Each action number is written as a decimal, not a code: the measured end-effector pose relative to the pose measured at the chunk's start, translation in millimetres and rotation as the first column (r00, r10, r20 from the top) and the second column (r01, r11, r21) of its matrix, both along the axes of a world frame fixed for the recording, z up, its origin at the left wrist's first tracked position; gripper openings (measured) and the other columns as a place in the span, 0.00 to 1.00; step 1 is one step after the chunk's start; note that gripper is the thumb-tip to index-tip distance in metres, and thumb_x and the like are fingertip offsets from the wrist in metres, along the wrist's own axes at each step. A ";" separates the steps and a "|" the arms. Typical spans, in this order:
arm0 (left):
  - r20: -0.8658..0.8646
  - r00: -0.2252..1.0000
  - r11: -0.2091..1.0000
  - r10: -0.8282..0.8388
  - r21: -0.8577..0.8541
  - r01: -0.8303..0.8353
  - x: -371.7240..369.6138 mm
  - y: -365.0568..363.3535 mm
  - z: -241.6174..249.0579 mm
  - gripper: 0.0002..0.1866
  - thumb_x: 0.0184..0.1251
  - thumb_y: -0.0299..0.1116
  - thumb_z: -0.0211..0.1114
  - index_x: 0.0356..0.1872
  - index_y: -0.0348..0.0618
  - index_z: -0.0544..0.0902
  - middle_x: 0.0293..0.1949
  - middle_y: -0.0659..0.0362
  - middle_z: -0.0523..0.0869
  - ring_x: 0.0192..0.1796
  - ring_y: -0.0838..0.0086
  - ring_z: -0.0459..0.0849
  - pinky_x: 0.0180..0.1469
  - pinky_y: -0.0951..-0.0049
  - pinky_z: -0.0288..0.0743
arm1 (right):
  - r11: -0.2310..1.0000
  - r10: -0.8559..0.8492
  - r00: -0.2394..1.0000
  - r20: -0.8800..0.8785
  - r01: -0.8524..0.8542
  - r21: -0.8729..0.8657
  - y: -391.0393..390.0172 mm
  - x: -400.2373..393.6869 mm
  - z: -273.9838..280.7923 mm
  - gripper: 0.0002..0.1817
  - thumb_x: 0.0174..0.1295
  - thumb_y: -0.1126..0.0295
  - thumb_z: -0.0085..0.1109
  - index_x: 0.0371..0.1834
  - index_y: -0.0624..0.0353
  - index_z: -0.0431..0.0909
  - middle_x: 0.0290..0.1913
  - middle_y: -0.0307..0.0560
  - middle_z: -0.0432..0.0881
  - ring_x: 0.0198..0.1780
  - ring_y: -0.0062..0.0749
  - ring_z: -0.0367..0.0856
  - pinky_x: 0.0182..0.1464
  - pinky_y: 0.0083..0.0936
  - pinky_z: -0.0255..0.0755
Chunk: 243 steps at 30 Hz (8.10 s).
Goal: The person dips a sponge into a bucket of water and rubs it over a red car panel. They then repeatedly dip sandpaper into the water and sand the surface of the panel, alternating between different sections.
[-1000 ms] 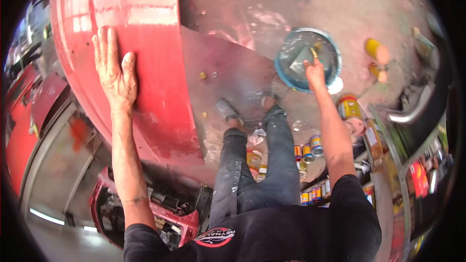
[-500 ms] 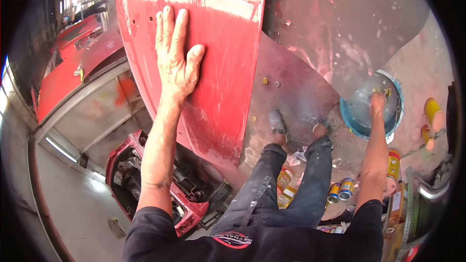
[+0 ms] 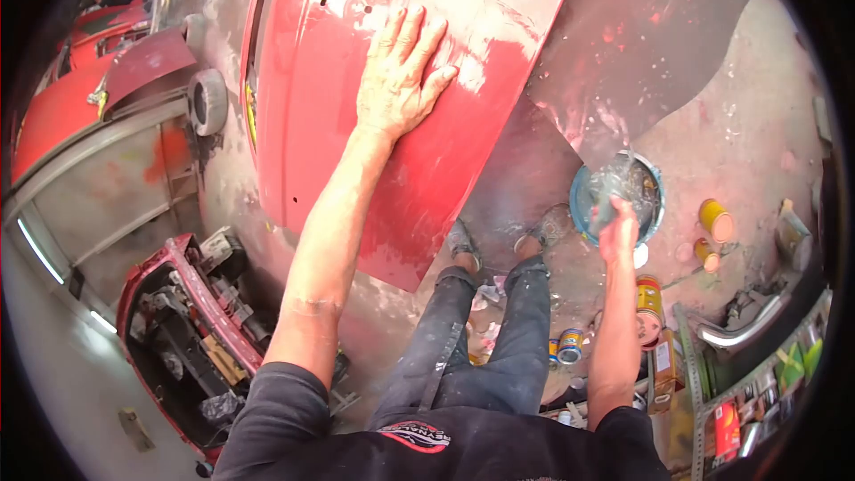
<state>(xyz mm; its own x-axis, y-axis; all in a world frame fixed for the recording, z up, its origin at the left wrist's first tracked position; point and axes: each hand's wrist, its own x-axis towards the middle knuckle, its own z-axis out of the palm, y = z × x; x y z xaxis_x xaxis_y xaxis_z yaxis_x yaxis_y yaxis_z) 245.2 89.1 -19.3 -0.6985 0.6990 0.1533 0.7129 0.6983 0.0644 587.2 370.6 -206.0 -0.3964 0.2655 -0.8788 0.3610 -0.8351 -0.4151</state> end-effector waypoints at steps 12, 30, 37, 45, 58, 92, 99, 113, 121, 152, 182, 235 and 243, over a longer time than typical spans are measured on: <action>0.178 0.974 0.990 -0.142 0.009 0.142 78.3 9.1 -16.8 0.35 0.70 0.49 0.62 0.77 0.50 0.70 0.80 0.50 0.66 0.84 0.57 0.58 0.82 0.47 0.53 | 0.535 0.623 0.718 -0.310 -0.103 0.838 -141.9 -180.1 219.7 0.18 0.80 0.64 0.54 0.65 0.60 0.80 0.50 0.45 0.86 0.50 0.25 0.85 0.46 0.31 0.82; -0.250 0.966 0.994 -0.066 -0.096 0.043 -174.1 -95.6 2.0 0.33 0.79 0.60 0.55 0.80 0.64 0.68 0.80 0.61 0.68 0.82 0.52 0.61 0.79 0.52 0.58 | -0.301 0.701 0.563 0.437 -0.321 0.898 -222.4 -139.1 174.0 0.39 0.60 0.75 0.55 0.79 0.70 0.62 0.81 0.72 0.57 0.81 0.71 0.56 0.80 0.61 0.52; -0.241 0.970 0.998 -0.024 -0.069 0.008 -175.2 -85.2 2.2 0.33 0.77 0.62 0.54 0.79 0.66 0.69 0.81 0.65 0.67 0.83 0.58 0.60 0.80 0.54 0.55 | -0.316 0.655 0.581 0.483 -0.370 0.874 -224.5 -157.8 164.0 0.47 0.62 0.65 0.64 0.83 0.69 0.54 0.85 0.68 0.51 0.85 0.66 0.48 0.81 0.64 0.46; -0.248 0.969 0.998 -0.010 -0.064 -0.007 -175.9 -83.5 1.6 0.35 0.76 0.65 0.54 0.79 0.66 0.69 0.81 0.67 0.67 0.83 0.62 0.59 0.81 0.55 0.54 | -0.458 0.472 0.709 0.524 -0.310 0.833 -129.6 -277.0 158.7 0.38 0.61 0.72 0.59 0.78 0.70 0.63 0.79 0.67 0.64 0.79 0.68 0.61 0.79 0.58 0.56; -0.117 0.990 0.995 0.075 -0.052 -0.082 -156.5 -72.7 23.5 0.35 0.69 0.53 0.66 0.74 0.52 0.76 0.76 0.52 0.74 0.81 0.49 0.62 0.83 0.50 0.50 | -0.422 0.600 0.624 0.501 -0.285 0.861 -187.3 -211.1 170.7 0.40 0.55 0.80 0.63 0.76 0.70 0.66 0.77 0.69 0.66 0.79 0.67 0.61 0.80 0.56 0.58; -0.170 0.984 0.992 0.055 -0.099 -0.073 -164.6 -76.5 6.2 0.36 0.76 0.66 0.53 0.81 0.68 0.67 0.83 0.68 0.63 0.85 0.62 0.55 0.83 0.48 0.50 | -0.548 0.470 0.751 0.464 -0.163 0.820 -81.3 -371.6 147.2 0.34 0.63 0.73 0.57 0.75 0.72 0.66 0.76 0.71 0.67 0.77 0.66 0.65 0.78 0.54 0.62; -0.156 0.986 0.992 0.061 -0.100 -0.077 -158.5 -79.5 9.2 0.37 0.76 0.65 0.55 0.81 0.68 0.66 0.83 0.67 0.64 0.84 0.60 0.57 0.82 0.47 0.50 | -0.577 0.499 0.666 0.554 -0.222 0.786 -117.2 -323.3 157.1 0.34 0.66 0.70 0.56 0.75 0.75 0.65 0.76 0.72 0.67 0.78 0.68 0.63 0.80 0.52 0.56; -0.134 0.989 0.994 0.067 -0.076 -0.077 -158.1 -77.7 10.7 0.36 0.75 0.64 0.56 0.81 0.67 0.66 0.82 0.66 0.64 0.84 0.59 0.57 0.82 0.48 0.49 | -0.548 0.526 0.662 0.535 -0.217 0.808 -105.5 -334.3 145.5 0.39 0.74 0.53 0.54 0.78 0.73 0.62 0.78 0.75 0.62 0.79 0.71 0.60 0.78 0.59 0.58; -0.132 0.989 0.990 0.071 -0.111 -0.086 -160.2 -76.9 11.4 0.36 0.75 0.64 0.56 0.81 0.68 0.66 0.83 0.67 0.63 0.85 0.60 0.56 0.82 0.48 0.49 | -0.338 0.580 0.714 0.392 -0.226 0.913 -25.5 -421.3 184.3 0.23 0.69 0.60 0.55 0.63 0.57 0.79 0.59 0.66 0.80 0.60 0.63 0.78 0.63 0.61 0.71; -0.109 0.990 0.985 0.090 -0.136 -0.105 -157.3 -76.4 13.0 0.36 0.76 0.63 0.56 0.81 0.67 0.66 0.83 0.67 0.62 0.85 0.59 0.56 0.82 0.47 0.50 | -0.623 0.465 0.743 0.482 -0.113 0.774 -63.6 -382.4 150.4 0.28 0.64 0.73 0.58 0.68 0.72 0.71 0.70 0.70 0.74 0.69 0.68 0.72 0.70 0.52 0.69; -0.127 0.989 0.994 0.073 -0.078 -0.083 -157.8 -79.6 7.9 0.36 0.76 0.65 0.55 0.82 0.70 0.64 0.84 0.70 0.61 0.85 0.61 0.56 0.83 0.47 0.48 | -0.592 0.543 0.637 0.547 -0.171 0.788 -89.3 -317.2 157.6 0.40 0.70 0.54 0.64 0.77 0.69 0.62 0.77 0.69 0.64 0.79 0.63 0.61 0.73 0.62 0.63; -0.124 0.988 0.987 0.090 -0.123 -0.106 -155.2 -77.4 12.9 0.37 0.75 0.64 0.56 0.82 0.69 0.64 0.84 0.69 0.61 0.85 0.59 0.56 0.83 0.48 0.49 | -0.618 0.525 0.684 0.507 -0.103 0.780 -82.4 -345.4 160.9 0.30 0.75 0.58 0.59 0.71 0.70 0.70 0.73 0.67 0.72 0.77 0.61 0.66 0.76 0.53 0.63; -0.112 0.991 0.992 0.069 -0.098 -0.080 -158.7 -74.0 14.9 0.36 0.76 0.63 0.56 0.81 0.68 0.67 0.83 0.68 0.64 0.84 0.58 0.57 0.83 0.48 0.49 | -0.406 0.541 0.613 0.576 -0.409 0.817 -43.8 -427.5 164.2 0.28 0.75 0.53 0.52 0.67 0.65 0.74 0.67 0.68 0.73 0.71 0.61 0.70 0.69 0.58 0.67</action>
<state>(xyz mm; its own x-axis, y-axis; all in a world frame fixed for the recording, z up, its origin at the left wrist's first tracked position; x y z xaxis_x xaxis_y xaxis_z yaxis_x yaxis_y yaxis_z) 86.5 15.1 -4.4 -0.7324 0.6615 0.1609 0.6576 0.7486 -0.0844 159.7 326.8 -41.8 -0.9458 0.3244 0.0128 0.2820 0.8404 -0.4628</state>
